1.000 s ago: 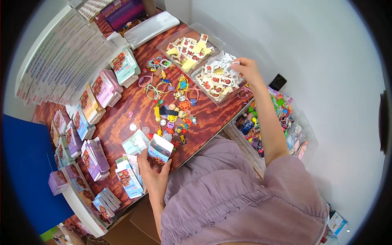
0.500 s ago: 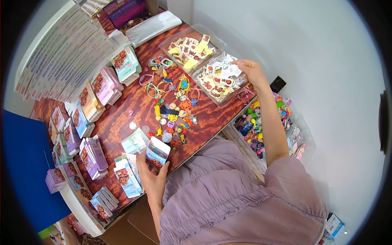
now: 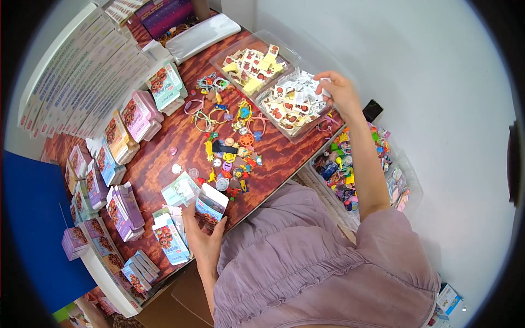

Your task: Organizing and preparing small toy boxes and cards on a workstation.

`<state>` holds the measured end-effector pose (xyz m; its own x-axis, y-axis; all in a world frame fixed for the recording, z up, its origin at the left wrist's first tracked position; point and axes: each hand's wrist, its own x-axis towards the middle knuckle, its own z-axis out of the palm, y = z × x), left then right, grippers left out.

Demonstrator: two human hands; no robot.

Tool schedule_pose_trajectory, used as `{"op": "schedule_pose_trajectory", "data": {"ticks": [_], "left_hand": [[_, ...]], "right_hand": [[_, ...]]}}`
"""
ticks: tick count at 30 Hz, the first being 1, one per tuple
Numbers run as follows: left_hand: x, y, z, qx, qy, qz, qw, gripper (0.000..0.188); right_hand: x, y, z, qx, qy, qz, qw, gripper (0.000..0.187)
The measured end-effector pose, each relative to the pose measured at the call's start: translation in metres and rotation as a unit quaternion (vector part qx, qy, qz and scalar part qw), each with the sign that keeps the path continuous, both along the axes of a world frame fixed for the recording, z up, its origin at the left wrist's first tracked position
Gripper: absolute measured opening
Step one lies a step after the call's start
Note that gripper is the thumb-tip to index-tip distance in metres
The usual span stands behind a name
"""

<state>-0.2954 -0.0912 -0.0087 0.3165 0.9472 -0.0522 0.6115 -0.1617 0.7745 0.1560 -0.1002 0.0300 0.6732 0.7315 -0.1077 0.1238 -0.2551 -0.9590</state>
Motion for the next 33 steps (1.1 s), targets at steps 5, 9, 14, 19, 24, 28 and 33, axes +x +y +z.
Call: {"op": "schedule_pose_trajectory", "data": {"ticks": [5,9,14,19,24,28,33], "left_hand": [[0.003,-0.002,0.004,-0.043,-0.023,0.023,0.999,0.077],[0.005,-0.002,0.007,-0.068,-0.067,0.028,0.995,0.077],[0.000,-0.004,0.004,-0.025,0.001,0.025,0.999,0.079],[-0.001,-0.006,0.008,-0.024,-0.028,0.029,0.999,0.078],[-0.001,-0.008,0.012,-0.015,-0.028,0.025,0.999,0.075],[0.018,-0.001,0.019,0.017,-0.046,-0.032,0.998,0.075],[0.026,0.006,0.023,0.012,-0.073,-0.059,0.995,0.075]], "right_hand": [[-0.007,0.022,0.003,-0.091,-0.052,0.150,0.983,0.016],[-0.006,0.044,0.006,-0.099,-0.192,0.227,0.950,0.016],[-0.024,0.076,-0.006,-0.246,-0.576,0.280,0.728,0.013],[-0.002,0.076,0.009,-0.189,-0.542,0.216,0.790,0.016],[-0.006,0.056,0.039,-0.060,-0.267,0.166,0.947,0.015],[-0.032,0.037,0.056,-0.015,-0.018,0.159,0.987,0.014],[-0.064,0.028,0.056,-0.004,0.018,0.196,0.980,0.012]]}}
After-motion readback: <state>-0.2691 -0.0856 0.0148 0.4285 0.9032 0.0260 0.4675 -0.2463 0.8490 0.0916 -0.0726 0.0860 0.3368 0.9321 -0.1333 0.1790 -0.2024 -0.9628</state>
